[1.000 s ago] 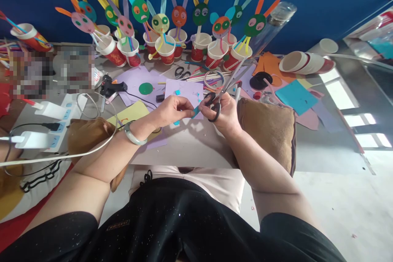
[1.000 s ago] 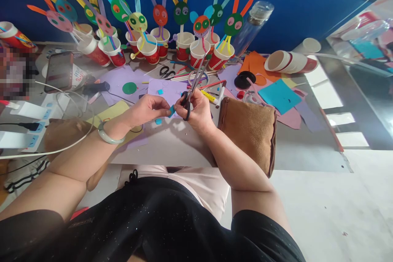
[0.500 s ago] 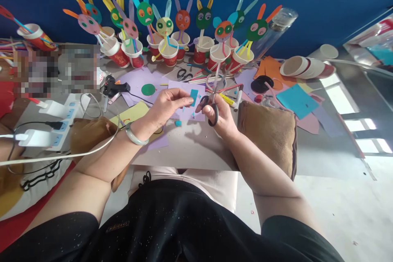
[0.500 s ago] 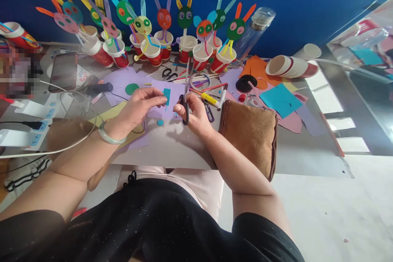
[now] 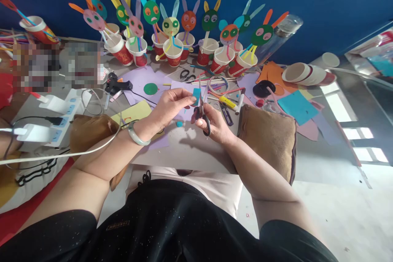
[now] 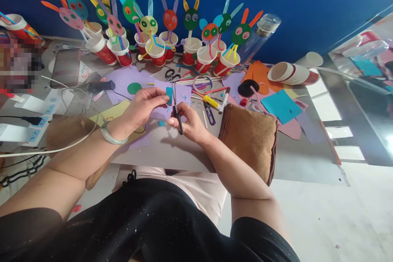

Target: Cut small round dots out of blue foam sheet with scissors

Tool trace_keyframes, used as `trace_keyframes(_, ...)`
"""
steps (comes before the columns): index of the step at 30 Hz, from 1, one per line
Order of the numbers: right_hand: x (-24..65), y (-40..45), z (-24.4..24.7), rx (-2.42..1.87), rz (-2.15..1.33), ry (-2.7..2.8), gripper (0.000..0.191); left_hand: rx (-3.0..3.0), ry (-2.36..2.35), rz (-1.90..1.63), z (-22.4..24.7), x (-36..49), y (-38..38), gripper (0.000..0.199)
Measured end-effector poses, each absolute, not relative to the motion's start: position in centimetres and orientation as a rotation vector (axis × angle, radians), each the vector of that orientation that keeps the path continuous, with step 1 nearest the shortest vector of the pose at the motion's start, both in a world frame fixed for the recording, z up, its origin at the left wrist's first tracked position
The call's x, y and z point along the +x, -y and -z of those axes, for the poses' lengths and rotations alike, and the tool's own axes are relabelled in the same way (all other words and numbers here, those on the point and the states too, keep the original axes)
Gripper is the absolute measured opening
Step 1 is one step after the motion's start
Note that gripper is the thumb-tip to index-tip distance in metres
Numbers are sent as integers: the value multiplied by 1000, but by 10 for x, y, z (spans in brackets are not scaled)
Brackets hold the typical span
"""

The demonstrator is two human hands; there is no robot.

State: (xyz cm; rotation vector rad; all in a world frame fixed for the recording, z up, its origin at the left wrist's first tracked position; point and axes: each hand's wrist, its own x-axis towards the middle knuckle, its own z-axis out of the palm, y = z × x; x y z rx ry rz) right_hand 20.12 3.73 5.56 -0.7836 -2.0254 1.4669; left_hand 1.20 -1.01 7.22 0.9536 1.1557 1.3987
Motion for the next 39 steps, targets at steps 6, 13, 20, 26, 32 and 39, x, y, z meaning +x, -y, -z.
trace_keyframes(6,200,-37,-55,-836,-1410,2053,76,932,-1145,-1415,-72,13,11,35)
trace_keyframes(13,198,-36,-55,-877,-1413,2050,78,919,-1149,-1417,-72,14,11,29)
trace_keyframes(20,198,-35,-54,-895,-1438,2004,77,880,-1146,-1406,-74,16,10,34)
trace_keyframes(26,197,-35,-54,-909,-1451,1984,77,867,-1138,-1402,-74,16,10,34)
trace_keyframes(32,196,-34,-56,-902,-1467,1978,77,873,-1129,-1412,-73,15,10,31)
trace_keyframes(39,197,-34,-56,-895,-1447,1993,76,905,-1150,-1404,-71,13,11,29)
